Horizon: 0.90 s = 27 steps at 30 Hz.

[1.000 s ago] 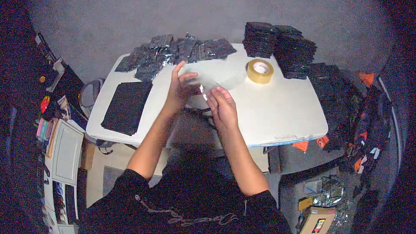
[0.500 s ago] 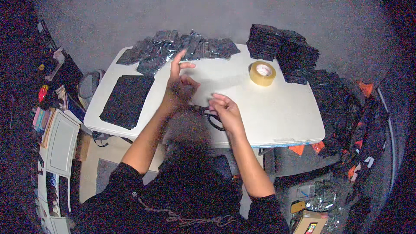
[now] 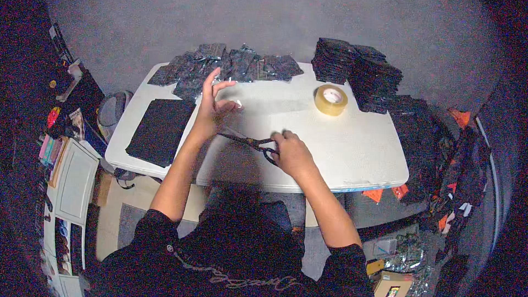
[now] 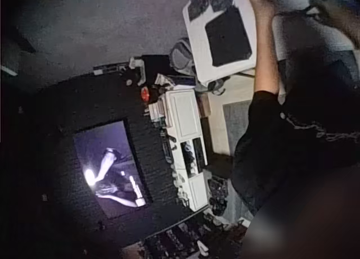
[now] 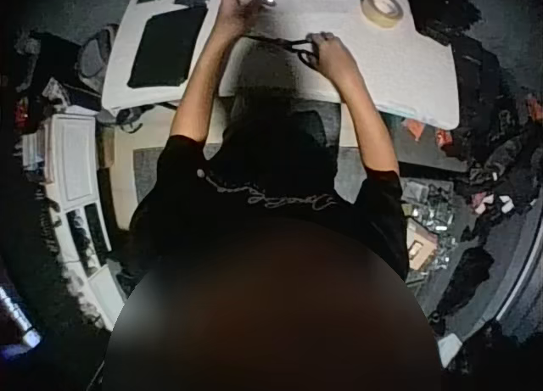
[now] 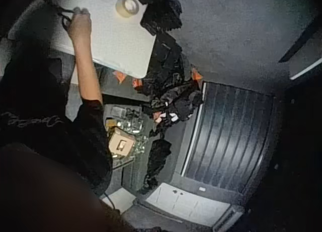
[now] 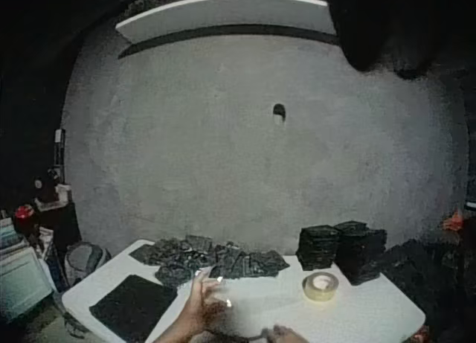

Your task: The recorder is shown packing several black and grey packages, possibly clothing or accessories, into smaller plastic bags and then sealing them with tape and scissors at a table in a workspace.

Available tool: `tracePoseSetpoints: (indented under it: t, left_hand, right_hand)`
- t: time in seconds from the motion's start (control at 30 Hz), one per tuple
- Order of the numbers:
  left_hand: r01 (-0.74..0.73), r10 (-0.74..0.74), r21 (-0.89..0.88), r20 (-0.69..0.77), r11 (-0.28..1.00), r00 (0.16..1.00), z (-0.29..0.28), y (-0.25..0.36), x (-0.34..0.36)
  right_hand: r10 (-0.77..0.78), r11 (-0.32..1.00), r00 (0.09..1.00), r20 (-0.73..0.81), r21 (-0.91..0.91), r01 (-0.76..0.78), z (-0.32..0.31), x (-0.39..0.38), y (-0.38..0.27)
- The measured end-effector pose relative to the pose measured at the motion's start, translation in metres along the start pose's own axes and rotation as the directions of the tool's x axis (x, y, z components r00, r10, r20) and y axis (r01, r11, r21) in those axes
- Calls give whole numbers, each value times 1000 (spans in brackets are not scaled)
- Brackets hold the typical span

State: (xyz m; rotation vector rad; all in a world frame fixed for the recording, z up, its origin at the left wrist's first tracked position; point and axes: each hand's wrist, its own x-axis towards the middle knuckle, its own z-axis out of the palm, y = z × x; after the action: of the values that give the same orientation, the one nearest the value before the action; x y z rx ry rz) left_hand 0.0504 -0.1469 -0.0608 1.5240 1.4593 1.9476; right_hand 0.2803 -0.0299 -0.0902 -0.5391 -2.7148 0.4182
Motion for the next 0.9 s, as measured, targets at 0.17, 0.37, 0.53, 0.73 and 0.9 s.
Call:
tracePoseSetpoints:
  t: [0.17, 0.37, 0.53, 0.73, 0.9]
  left_hand:
    - [19, -19, 48, -1, 999, 1000, -9, -22, -9]
    - [93, -95, -80, -23, 992, 995, -17, -30, -9]
    - [115, -122, -254, -14, 960, 992, -24, -48, 3]
    - [152, -169, -237, -52, 960, 984, -23, -50, 4]
    - [225, -270, -264, -148, 938, 951, -28, -64, 8]
  right_hand:
    - [40, 997, 995, 95, -65, -34, 0, 4, 8]
    - [-18, 958, 999, 49, -285, 31, -5, 5, 6]
    - [10, 974, 985, 170, -224, 29, -27, 12, 9]
    - [46, 963, 949, 312, -266, 41, -64, 9, 18]
    - [-151, 800, 847, 510, 566, -198, -86, -17, 19]
